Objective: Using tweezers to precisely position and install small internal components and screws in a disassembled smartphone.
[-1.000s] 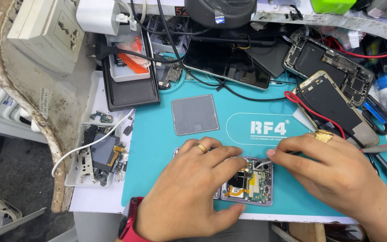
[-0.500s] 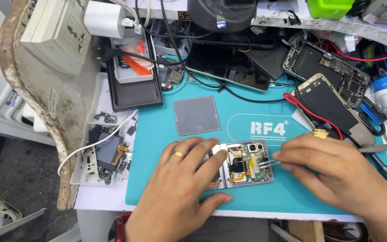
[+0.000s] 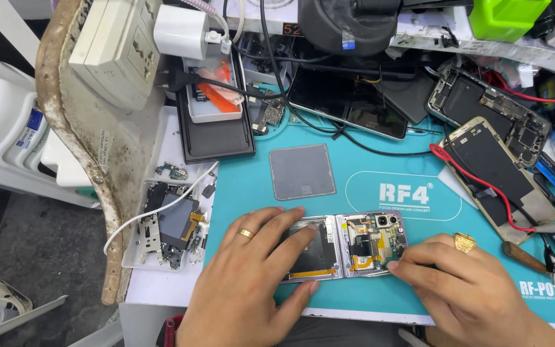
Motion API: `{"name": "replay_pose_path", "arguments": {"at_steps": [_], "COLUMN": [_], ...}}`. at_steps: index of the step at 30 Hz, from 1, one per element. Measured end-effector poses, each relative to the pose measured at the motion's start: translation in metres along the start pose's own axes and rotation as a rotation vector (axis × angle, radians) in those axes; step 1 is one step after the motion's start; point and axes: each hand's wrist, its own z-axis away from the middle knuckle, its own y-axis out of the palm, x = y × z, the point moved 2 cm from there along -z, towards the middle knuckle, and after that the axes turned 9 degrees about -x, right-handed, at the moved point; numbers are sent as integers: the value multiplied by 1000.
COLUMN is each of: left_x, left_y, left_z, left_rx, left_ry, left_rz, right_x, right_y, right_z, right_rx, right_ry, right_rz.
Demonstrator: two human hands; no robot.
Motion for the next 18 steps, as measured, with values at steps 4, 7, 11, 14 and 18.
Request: {"name": "replay_pose_path", "arguments": {"at_steps": [4, 7, 11, 14, 18], "left_x": [1, 1, 2, 4, 5], "left_y": [0, 0, 2, 4, 6], "left_z": [1, 1, 1, 1, 2], "left_rx": [4, -4, -5, -17, -27], "left_ry": [2, -6, 2, 14, 20], "left_rz": [5, 7, -1, 2, -9], "right_x": [1, 3, 0, 0, 3], "right_y": [4, 2, 2, 1, 5], "right_z": [1, -1, 0, 1, -1], "right_rx": [1, -41, -33, -23, -43], "right_ry": [-40, 19, 14, 21, -53], "right_rz": [20, -15, -32, -28, 3]}}
